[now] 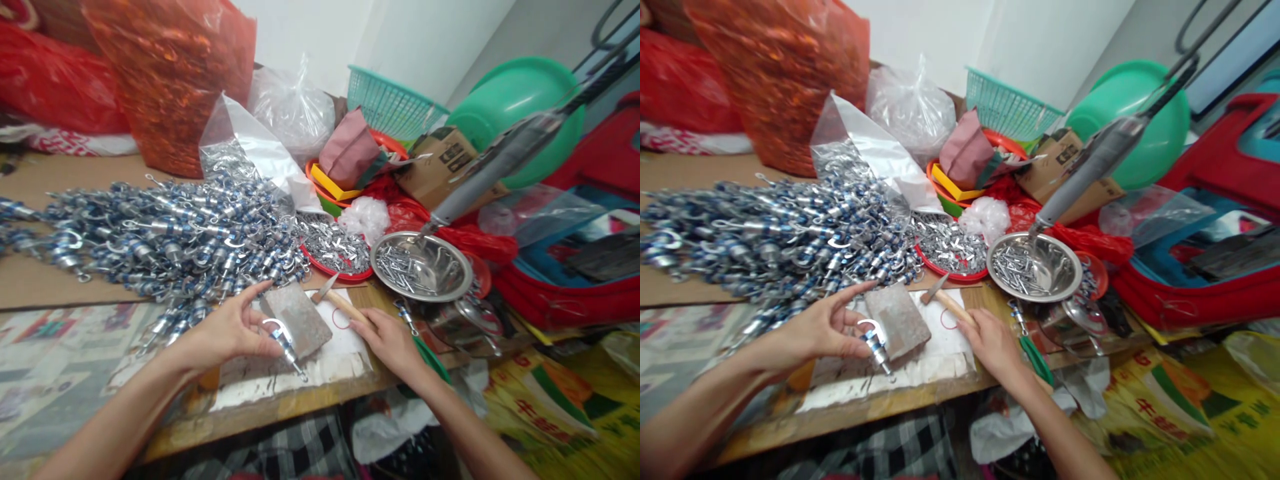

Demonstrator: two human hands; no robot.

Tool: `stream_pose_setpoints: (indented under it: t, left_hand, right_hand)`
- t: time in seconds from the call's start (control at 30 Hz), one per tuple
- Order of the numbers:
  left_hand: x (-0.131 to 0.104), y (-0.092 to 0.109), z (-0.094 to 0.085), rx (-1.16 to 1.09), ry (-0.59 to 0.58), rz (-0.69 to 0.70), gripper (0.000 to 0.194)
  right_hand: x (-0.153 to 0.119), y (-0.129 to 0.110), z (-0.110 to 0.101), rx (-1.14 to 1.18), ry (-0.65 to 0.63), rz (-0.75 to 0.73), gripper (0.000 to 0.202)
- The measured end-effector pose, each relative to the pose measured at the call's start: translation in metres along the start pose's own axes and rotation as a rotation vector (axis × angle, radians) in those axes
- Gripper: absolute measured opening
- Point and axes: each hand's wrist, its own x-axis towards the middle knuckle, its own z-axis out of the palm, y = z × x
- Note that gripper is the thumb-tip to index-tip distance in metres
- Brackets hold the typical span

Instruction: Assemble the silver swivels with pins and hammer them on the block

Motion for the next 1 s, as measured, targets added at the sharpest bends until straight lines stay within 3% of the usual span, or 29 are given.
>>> stream_pose_setpoints:
  t: [0.1,0.23,0.33,0.43,0.53,0.63,0.8,0.9,1.0]
  left_hand:
    - [0.001,-0.001,0.0,-0.007,-0.003,-0.006,0.112]
    - [0.001,-0.002,-0.001,-0.022,-0.007,-0.006,0.112]
    - [0.0,0.0,0.0,-0.027,-0.005,0.001,0.111]
    - [-0.001,0.001,0.001,-0.017,0.015,0.004,0.109]
    - [0.0,0.002,0.002,-0.007,0.023,-0.007,0.11]
    - [0.0,0.001,0.002,-0.013,0.015,-0.014,0.108]
    - [-0.008,0.0,0.003,0.011,0.096,-0.02,0.099]
    - [-0.014,-0.004,0.005,0.041,0.194,0.02,0.081]
    - [-0.016,-0.007,0.01,0.194,0.298,0.083,0.041]
  right_hand:
    - [-0.011,-0.021,-0.014,0.098,0.127,-0.113,0.019]
    - [-0.029,-0.047,-0.032,0.169,0.28,-0.433,0.042]
    - [-0.038,-0.054,-0.032,0.099,0.234,-0.513,0.05]
    - [-0.041,-0.054,-0.026,0.02,0.114,-0.482,0.05]
    - [-0.045,-0.053,-0.02,0.038,0.176,-0.478,0.051]
    - [-0.044,-0.047,-0.013,0.135,0.156,-0.431,0.046]
    - [-0.02,-0.017,0.003,0.353,0.131,-0.086,0.036]
    - [0.002,-0.003,0.009,0.313,0.008,-0.016,0.035]
    - [0.034,-0.001,0.008,0.116,0.094,-0.083,0.027]
